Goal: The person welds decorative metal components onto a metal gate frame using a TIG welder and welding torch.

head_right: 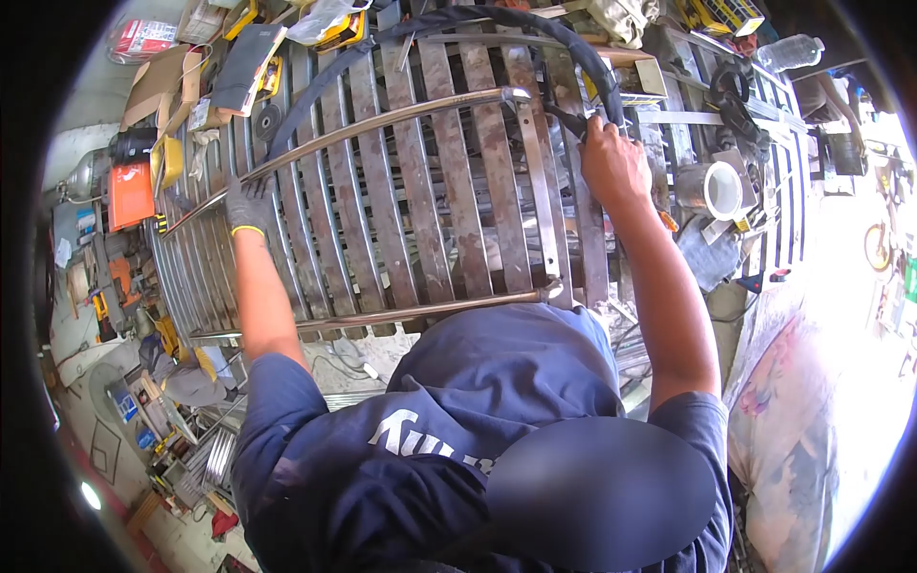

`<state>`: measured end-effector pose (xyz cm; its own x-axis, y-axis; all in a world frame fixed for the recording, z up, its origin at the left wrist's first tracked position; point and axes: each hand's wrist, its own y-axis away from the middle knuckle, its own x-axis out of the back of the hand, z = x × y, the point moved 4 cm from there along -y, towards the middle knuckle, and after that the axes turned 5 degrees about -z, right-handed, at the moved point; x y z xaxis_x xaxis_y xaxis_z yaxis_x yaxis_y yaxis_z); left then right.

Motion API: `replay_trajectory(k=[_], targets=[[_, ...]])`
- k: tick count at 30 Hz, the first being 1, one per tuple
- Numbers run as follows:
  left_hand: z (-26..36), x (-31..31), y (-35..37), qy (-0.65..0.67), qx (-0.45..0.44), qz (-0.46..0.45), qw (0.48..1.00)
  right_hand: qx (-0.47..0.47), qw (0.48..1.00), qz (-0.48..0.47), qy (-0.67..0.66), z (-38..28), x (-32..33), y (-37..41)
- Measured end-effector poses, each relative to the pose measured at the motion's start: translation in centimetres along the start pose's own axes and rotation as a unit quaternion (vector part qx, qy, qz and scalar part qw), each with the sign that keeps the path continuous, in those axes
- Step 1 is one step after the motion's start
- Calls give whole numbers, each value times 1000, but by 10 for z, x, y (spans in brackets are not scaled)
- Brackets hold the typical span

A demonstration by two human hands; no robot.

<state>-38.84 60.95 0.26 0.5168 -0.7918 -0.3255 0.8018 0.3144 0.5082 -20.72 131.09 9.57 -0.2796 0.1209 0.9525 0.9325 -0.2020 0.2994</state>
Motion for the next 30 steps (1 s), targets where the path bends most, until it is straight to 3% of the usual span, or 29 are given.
replay_trajectory(k=[2, 3, 4, 5, 6, 7, 8, 9, 10, 11, 12, 14, 17, 18, 19, 20, 22, 24, 27, 30], targets=[[-23, -10, 13, 9, 10, -1, 1000, 1, 1000, -8, -9, 0, -1, -1], [-48, -26, 31, 38, -37, -17, 998, 0, 1000, -18, -16, 0, 1, -1], [-73, -42, 51, -9, -37, -61, 997, -2, 999, -29, -23, 1, 2, -1], [-107, -49, 54, -88, -49, 38, 994, -10, 998, -36, -44, 3, 1, -2], [-126, -79, 87, -302, -160, -35, 939, -16, 997, -42, -63, 5, -3, -3], [-145, -111, 126, -475, -295, -55, 827, -22, 995, -49, -81, 8, -6, -5], [-155, -164, 185, -482, -393, -117, 774, -17, 994, -61, -93, 10, -7, -6], [-164, -190, 218, -512, -338, -186, 767, -12, 992, -65, -104, 13, -10, -9], [-161, -224, 249, -480, -526, -223, 666, -6, 991, -69, -114, 16, -10, -12], [-169, -242, 261, -515, -578, -252, 582, -17, 985, -103, -134, 14, 0, -13], [-182, -258, 268, -500, -581, -249, 592, -21, 982, -113, -153, 14, 6, -13], [-213, -276, 265, -459, -488, -212, 712, -32, 979, -123, -162, 16, 9, -16], [-268, -274, 223, -352, -289, -139, 879, 6, 980, -17, -199, 18, 23, -4], [-274, -271, 207, -357, -321, -129, 868, -2, 979, -10, -205, 18, 34, 1], [-269, -274, 202, -229, -183, -188, 937, 7, 974, 16, -227, 19, 44, 3], [-265, -278, 205, -94, -35, -244, 965, 15, 968, 36, -249, 26, 50, 6], [-260, -278, 195, -41, 2, -218, 975, 40, 952, 12, -304, 47, 47, 4], [-250, -285, 195, 15, 50, -134, 990, 21, 933, -31, -357, 56, 56, 5], [-285, -260, 151, 109, 75, -128, 983, 69, 931, 7, -358, 79, 56, 0], [-279, -270, 151, 139, 30, -147, 979, 53, 924, -21, -378, 96, 68, -13]])
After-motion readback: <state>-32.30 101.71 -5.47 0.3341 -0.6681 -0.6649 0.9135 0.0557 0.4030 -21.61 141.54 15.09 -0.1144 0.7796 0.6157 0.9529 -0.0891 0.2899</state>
